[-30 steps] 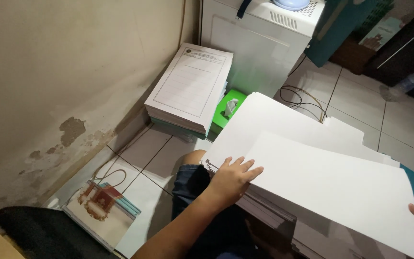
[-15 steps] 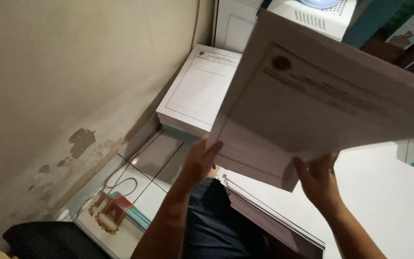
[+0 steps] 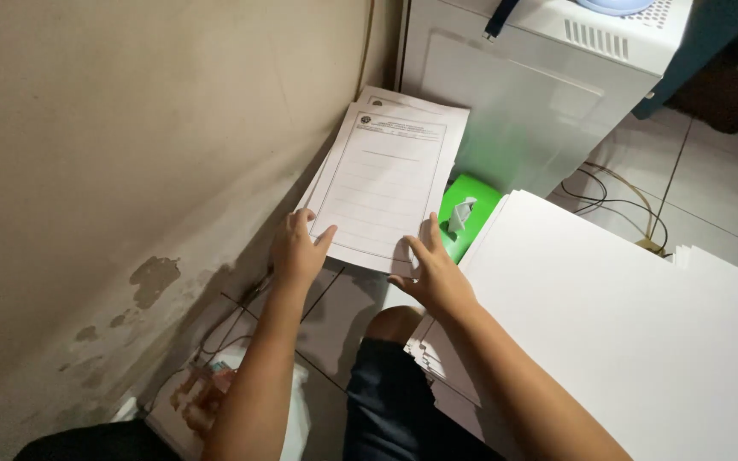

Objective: The person sits on the floor and repeatedly takes a sheet of paper from a stack on their lap, places it on a separate stack to the left, and then smooths the remaining stack with both hands.

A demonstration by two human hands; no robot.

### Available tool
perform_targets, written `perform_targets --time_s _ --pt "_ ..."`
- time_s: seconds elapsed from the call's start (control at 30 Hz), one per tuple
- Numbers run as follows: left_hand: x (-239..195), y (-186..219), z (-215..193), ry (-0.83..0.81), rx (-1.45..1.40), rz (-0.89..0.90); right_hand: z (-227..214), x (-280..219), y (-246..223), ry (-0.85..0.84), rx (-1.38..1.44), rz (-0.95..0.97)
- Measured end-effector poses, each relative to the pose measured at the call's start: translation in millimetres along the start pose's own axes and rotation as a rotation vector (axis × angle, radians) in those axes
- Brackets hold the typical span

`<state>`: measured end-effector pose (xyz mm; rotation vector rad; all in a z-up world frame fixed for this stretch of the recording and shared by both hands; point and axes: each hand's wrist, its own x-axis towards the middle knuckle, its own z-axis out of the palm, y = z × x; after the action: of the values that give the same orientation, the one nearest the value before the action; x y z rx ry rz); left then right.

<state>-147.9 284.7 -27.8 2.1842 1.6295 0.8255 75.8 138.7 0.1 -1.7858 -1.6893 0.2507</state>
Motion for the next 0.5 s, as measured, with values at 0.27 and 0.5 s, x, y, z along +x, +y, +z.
perform_targets --time_s 0.27,0.5 --pt "0 -31 -19 -0.170 0.062 0.225 1 -4 -1 -0.020 -0.001 0.074" --pt "12 -54 -24 -0.114 0.037 0.341 4 -5 0 -0.111 0.000 0.093"
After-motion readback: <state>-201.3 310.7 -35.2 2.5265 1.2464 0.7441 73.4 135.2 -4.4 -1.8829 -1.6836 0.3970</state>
